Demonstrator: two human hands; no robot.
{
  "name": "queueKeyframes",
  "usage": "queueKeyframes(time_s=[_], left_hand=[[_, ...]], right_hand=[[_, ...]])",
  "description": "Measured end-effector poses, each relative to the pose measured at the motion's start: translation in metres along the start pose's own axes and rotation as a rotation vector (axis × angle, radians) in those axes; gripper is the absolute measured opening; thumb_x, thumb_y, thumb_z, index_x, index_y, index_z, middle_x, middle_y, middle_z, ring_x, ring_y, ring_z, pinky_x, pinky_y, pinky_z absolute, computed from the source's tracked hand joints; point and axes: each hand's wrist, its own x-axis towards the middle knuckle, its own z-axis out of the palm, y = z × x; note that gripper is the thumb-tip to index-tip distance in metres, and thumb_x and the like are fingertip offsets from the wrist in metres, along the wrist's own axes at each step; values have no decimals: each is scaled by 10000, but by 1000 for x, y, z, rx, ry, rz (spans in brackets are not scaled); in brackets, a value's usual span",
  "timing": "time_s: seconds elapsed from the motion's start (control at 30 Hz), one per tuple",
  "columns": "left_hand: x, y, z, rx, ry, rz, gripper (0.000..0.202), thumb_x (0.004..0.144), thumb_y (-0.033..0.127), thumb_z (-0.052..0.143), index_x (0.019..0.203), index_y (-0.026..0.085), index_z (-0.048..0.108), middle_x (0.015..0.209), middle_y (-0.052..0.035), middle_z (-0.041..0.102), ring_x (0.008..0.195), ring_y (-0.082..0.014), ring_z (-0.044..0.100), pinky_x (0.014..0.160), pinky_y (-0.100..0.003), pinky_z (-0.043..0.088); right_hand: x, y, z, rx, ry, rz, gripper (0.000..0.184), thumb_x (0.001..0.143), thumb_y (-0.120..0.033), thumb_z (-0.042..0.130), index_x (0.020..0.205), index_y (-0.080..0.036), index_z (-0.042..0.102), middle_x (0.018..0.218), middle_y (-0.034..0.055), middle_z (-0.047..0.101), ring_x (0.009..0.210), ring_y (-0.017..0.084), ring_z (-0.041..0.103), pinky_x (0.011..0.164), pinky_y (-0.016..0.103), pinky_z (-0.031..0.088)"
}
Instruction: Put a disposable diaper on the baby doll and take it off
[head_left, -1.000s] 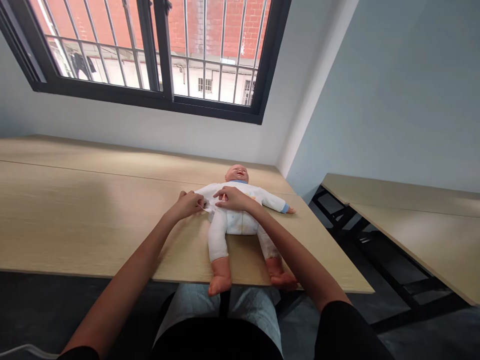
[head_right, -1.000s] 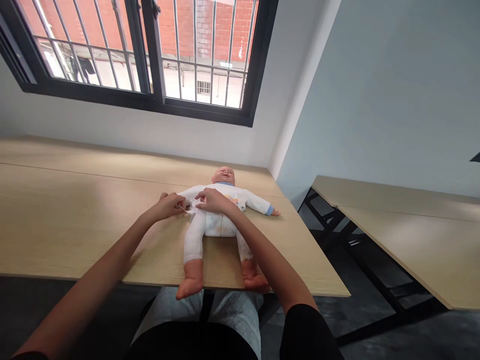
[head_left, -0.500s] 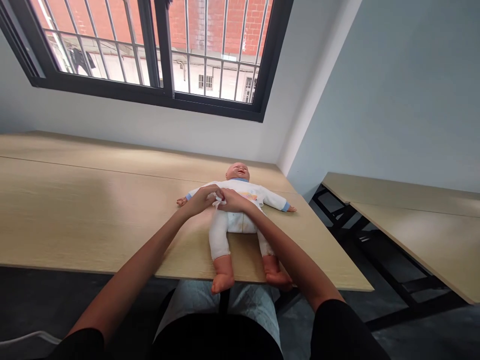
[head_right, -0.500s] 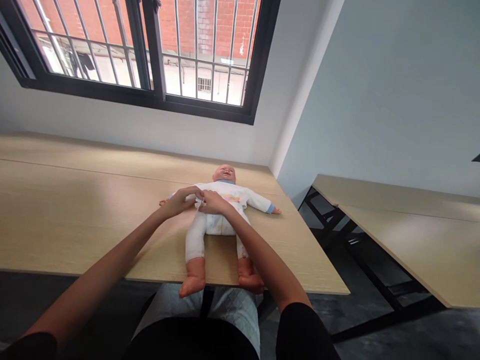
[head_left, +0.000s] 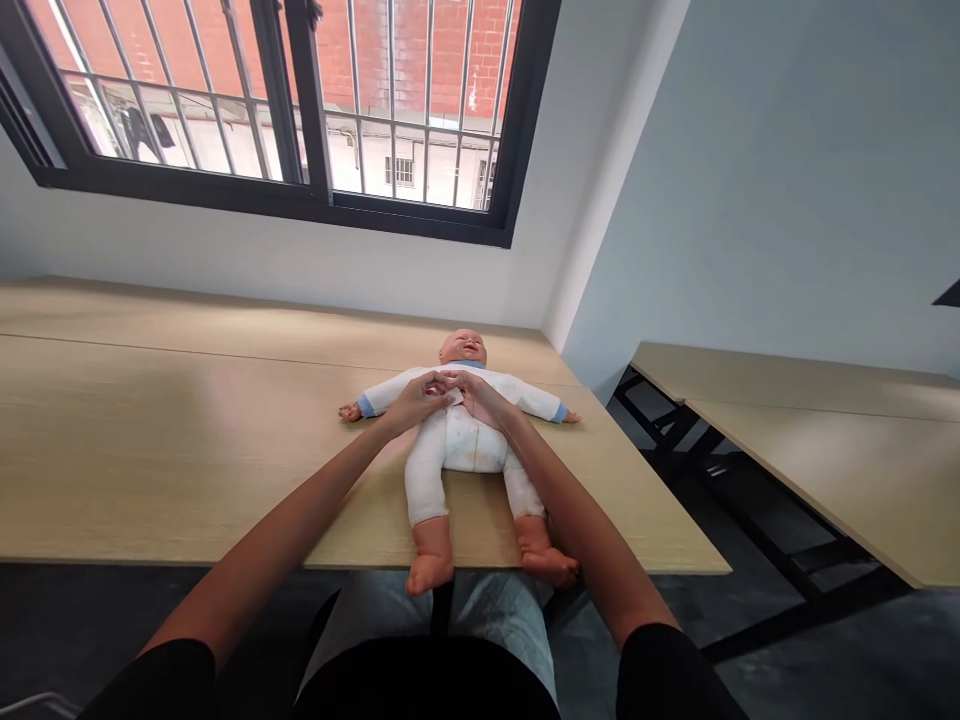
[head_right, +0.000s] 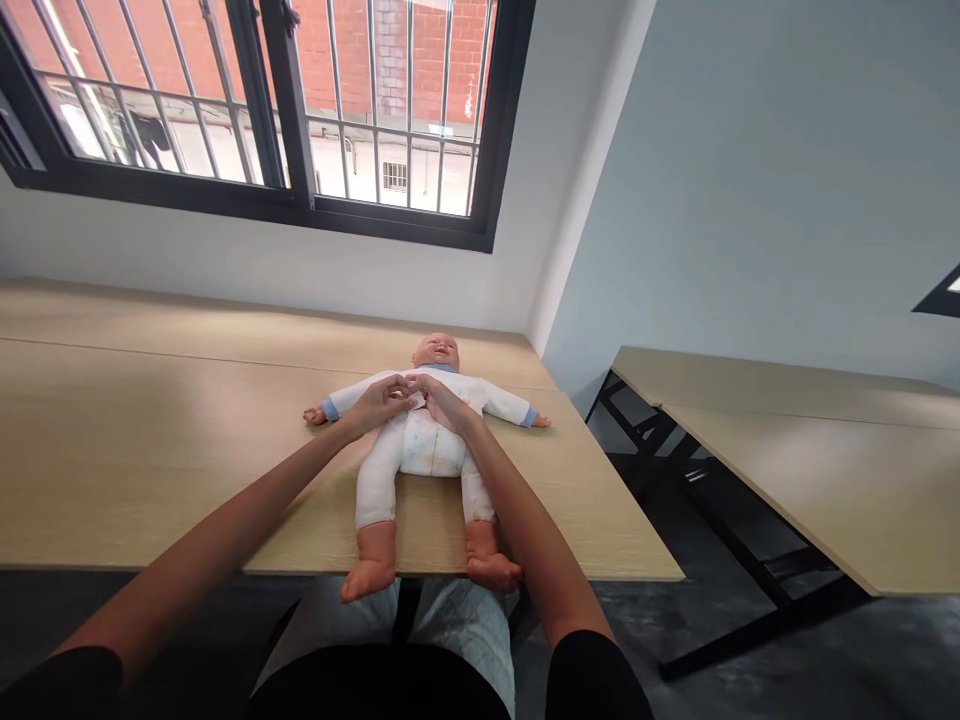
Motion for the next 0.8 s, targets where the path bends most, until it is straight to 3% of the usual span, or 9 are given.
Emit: queueKeyframes(time_s=[0.1,0.2,0.37,0.57,0.8], left_hand=[[-1,-6,4,9,52,0,346,726,423,716,931,184,574,897,-46,669,848,-183,628,774,-314,491],[-2,-8,6,43,56,12,324,718,415,731,888,184,579,894,-48,663,858,-188,626,794,-328,497],[-6,-5,3,148,63,69,257,742,396,709,854,188,607,896,-53,649,874,-207,615,832,-372,499],[-10,4,-2,336,2,171,223,828,413,639,764,207,695,944,-84,676,952,-247,621,908,-425,486],[-20,19,-3,527,-143,265,294,914,449,545,952,220,725,1048,-80,746,1154,-291,603,1019,-477,437]], right_hand=[[0,5,-4,103,103,54,234,821,-235,440,992,-167,584,862,47,644,771,152,615,690,259,488],[-8,11,-16,8,246,24,227,762,-252,562,978,-185,583,833,22,637,722,150,597,658,265,472],[-24,19,-29,-178,191,-83,352,648,-346,734,928,-182,598,692,-25,602,658,148,564,646,275,446],[-25,18,-25,-254,209,-94,271,633,-298,681,861,-172,605,721,-10,607,631,135,544,630,274,440],[-44,3,-46,-261,361,-243,223,707,-299,545,873,-183,637,807,30,655,726,166,586,681,290,466]])
